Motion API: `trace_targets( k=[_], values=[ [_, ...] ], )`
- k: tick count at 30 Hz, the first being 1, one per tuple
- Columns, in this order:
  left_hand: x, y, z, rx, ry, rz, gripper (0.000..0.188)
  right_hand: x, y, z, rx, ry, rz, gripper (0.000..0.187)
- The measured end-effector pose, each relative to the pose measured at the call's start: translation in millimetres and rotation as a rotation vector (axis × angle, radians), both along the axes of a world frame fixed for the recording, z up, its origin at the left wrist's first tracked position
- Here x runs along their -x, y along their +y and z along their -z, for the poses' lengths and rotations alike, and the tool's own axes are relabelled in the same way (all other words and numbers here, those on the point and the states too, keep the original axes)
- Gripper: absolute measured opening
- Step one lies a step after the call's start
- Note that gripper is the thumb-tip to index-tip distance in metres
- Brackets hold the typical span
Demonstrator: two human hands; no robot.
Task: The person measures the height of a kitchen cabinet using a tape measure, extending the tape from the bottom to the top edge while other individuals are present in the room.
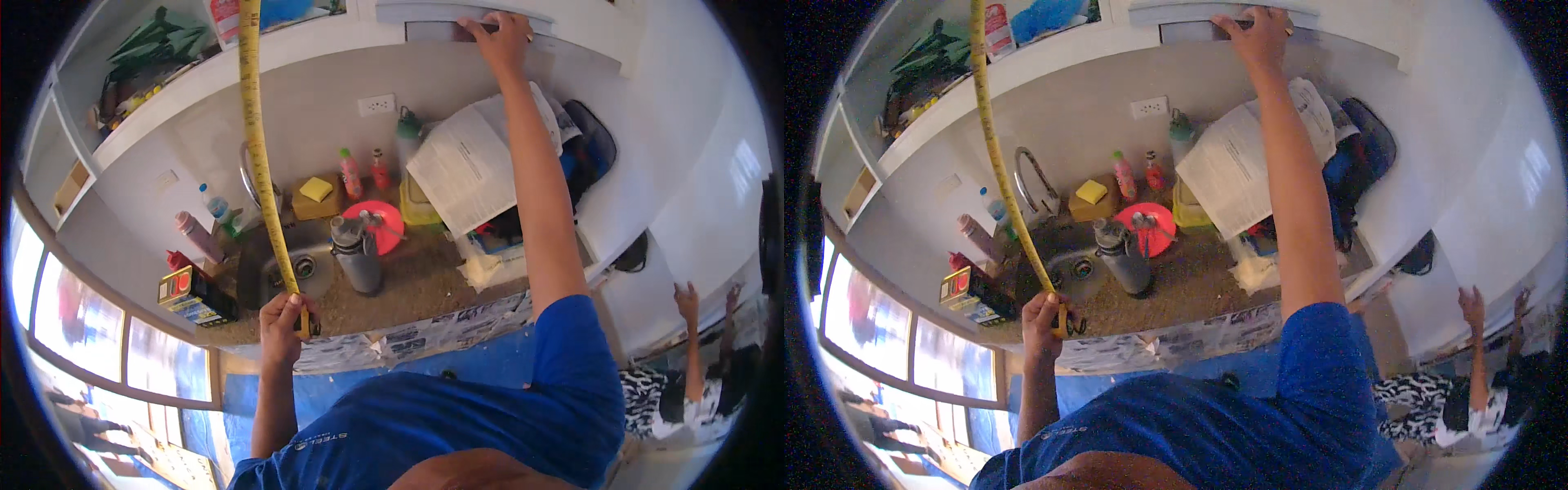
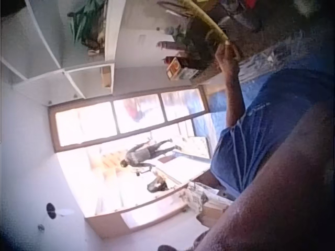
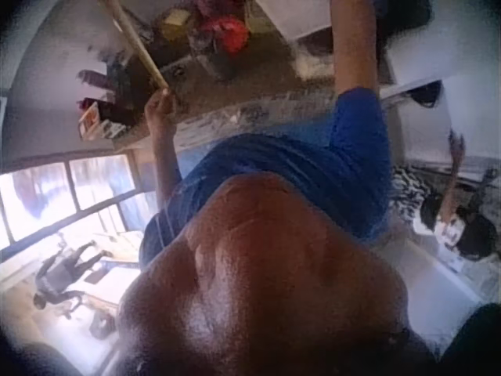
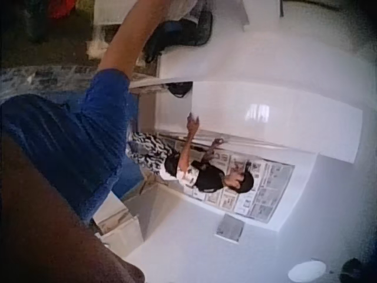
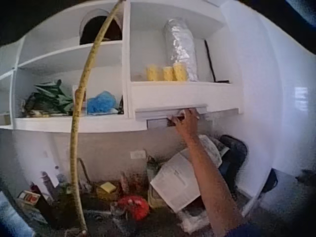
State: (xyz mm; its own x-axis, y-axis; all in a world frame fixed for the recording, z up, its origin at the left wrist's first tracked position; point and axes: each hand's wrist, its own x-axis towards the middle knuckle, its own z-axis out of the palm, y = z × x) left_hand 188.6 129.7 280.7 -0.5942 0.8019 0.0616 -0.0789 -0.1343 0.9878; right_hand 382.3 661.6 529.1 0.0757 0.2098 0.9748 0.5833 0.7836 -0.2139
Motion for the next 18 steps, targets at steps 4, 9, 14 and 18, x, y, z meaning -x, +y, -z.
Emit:
trace_targets(
  k=[4, 9, 14, 18],
  values=[
    [-37, 32, 1, -0.024, 0.09, -0.105, 0.03, 8, 3, 2, -0.055, 0.023, 0.024, 0.071],
    [-76, 98, 13, -0.141, -0.079, -0.022, 0.03, 3, 3, 3, -0.132, 0.016, 0.035, 0.068],
    [-107, 179, 18, -0.186, -0.068, -0.011, 0.031, 5, -1, 3, -0.118, 0.087, -0.048, 0.06],
    [-122, 230, 16, -0.265, -0.092, 0.007, 0.036, 9, -5, 4, -0.163, 0.139, -0.014, 0.051]
  ],
)
